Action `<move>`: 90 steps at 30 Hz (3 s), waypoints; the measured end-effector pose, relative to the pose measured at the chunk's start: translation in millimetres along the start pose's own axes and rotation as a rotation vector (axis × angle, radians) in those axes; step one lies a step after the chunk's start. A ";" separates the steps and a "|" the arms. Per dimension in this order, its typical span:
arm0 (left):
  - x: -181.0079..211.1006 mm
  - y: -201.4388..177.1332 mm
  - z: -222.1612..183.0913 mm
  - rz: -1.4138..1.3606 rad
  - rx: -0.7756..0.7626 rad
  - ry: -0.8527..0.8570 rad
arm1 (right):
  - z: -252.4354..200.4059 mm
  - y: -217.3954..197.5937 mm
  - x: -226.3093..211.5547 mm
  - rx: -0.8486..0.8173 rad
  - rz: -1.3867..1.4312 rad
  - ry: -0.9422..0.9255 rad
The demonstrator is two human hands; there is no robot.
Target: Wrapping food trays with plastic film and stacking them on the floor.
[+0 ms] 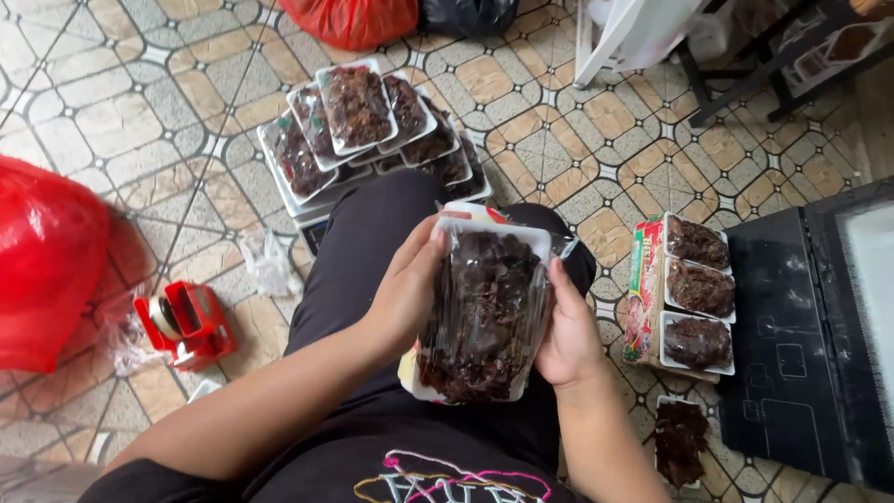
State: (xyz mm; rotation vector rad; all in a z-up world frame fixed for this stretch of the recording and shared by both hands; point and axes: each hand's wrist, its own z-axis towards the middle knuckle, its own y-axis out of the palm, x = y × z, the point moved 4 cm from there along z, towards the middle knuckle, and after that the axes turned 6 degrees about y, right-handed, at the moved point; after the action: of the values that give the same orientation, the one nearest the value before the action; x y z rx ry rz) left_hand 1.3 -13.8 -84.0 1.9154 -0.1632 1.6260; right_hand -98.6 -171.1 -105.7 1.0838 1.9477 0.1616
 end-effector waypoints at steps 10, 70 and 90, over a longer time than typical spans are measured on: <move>-37.9 -60.6 -3.6 0.113 0.086 -0.131 | 1.3 -23.1 17.9 0.055 0.148 -0.030; 17.4 -34.3 -35.6 -0.083 -0.363 -0.390 | -20.3 27.2 12.9 0.099 0.271 0.004; -2.0 -35.4 13.6 -0.112 -0.032 -0.182 | 8.8 -10.1 9.5 -0.051 0.284 0.077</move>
State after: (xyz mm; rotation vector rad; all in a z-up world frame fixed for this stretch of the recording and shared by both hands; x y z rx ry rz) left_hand 28.9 7.1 -99.7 2.0097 -0.1517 1.3685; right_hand -100.7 -172.7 -121.9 1.3335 1.8384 0.4107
